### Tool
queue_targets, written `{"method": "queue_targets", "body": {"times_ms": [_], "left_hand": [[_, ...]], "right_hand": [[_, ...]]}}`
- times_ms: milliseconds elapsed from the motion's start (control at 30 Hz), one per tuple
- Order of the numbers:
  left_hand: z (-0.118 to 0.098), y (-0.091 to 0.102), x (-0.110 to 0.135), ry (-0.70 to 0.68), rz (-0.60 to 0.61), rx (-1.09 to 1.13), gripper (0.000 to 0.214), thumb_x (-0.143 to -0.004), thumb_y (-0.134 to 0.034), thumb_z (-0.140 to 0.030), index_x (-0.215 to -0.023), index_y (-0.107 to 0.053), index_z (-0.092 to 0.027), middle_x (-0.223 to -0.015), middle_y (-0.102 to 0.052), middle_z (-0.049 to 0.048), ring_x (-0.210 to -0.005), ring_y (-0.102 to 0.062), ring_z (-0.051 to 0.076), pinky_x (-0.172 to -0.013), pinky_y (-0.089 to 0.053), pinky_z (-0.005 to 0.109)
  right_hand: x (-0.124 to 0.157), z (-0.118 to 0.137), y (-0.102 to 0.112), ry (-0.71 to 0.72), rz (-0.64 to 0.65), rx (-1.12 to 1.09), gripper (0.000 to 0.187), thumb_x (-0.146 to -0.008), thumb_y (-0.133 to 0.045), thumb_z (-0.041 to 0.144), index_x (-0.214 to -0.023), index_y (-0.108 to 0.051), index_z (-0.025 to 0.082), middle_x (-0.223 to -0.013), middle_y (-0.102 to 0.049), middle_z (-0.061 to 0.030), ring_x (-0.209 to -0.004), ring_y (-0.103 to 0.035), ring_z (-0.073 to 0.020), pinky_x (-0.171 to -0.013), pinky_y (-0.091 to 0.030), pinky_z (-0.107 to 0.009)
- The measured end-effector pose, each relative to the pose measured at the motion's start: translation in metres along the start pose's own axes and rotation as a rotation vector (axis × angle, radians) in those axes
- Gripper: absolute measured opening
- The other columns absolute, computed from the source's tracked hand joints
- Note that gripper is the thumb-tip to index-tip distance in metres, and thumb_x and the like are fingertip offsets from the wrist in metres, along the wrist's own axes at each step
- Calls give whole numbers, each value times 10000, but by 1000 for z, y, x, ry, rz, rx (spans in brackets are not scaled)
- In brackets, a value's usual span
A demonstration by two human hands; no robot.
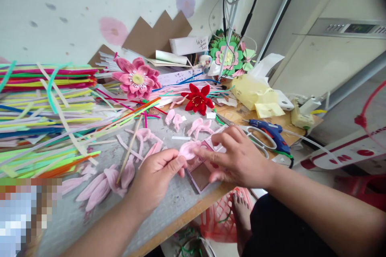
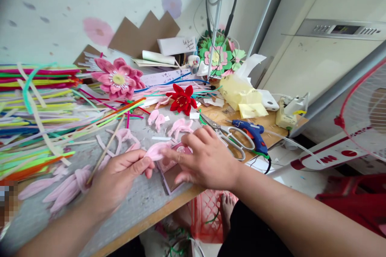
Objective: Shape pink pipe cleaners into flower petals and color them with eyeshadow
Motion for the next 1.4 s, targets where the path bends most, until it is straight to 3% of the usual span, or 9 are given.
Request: {"method": "queue_targets", "body": {"times_ms": [133,400,533,767,1000,1100,1233,1400], "left_hand": [[-4,-1,0,-18,13,-29,285,-842,-501,-377,-633,-616,-223,-605,-589,-9,-631,-504,155,-618,-345,260],[-18,-4,6,-126,-5,-296,290,-840,-515,-324,-577,-548,-206,-590,-517,-22,-585,-476,132,-578,-332,245],[-17,1,4,-107,-56,-324,279,-822,-528,-320,-569,-553,-207,-574,-523,-22,-562,-461,135,-560,-319,247],[-9,14,-2,-80,-157,-387,289,-813,-518,-329,-558,-469,-202,-540,-403,-44,-542,-380,128,-522,-254,242],[3,5,-6,20,-103,-427,329,-828,-496,-358,-564,-383,-198,-524,-358,-56,-536,-361,123,-517,-240,239],[5,5,-6,38,-95,-413,333,-835,-485,-382,-570,-396,-200,-526,-344,-56,-539,-362,125,-519,-251,239],[1,4,-5,-2,-71,-403,291,-855,-458,-387,-630,-498,-207,-590,-450,-39,-598,-437,142,-563,-300,250],[-9,-1,-1,-62,-36,-357,273,-875,-440,-376,-689,-541,-204,-686,-517,-19,-697,-490,154,-647,-355,260]], "right_hand": [[1,-1,1,-17,-17,20,598,-835,-387,628,-1365,-385,352,-1041,-475,-84,-890,-414,-247,-794,-360,-435],[-5,10,-3,-38,-14,-7,662,-813,-364,672,-1324,-460,262,-1024,-503,-95,-877,-412,-245,-808,-355,-445],[-4,-6,-5,-106,2,-22,673,-820,-354,667,-1325,-467,238,-1016,-501,-109,-859,-414,-244,-787,-368,-435],[9,-20,-22,-48,252,-203,517,-826,-441,607,-1231,-565,310,-924,-494,-73,-818,-413,-206,-760,-375,-366],[6,-9,-32,-29,317,-188,514,-811,-453,623,-1174,-599,289,-896,-502,-69,-802,-400,-204,-753,-357,-369],[2,-9,-29,-46,268,-164,568,-810,-405,658,-1164,-605,262,-874,-503,-69,-792,-403,-207,-750,-356,-376],[-5,-9,-10,-97,75,-172,696,-811,-351,685,-1294,-500,206,-950,-495,-94,-815,-410,-216,-765,-367,-392],[-13,5,-10,-98,70,-73,741,-790,-309,721,-1308,-483,221,-975,-504,-103,-849,-406,-238,-801,-350,-435]]}}
Point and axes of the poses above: each hand's wrist, its own x-axis away from the middle knuckle, its own y-axis out of the back of the hand, z = x × y, the point moved 9 cm from there along -x, towards the middle knuckle
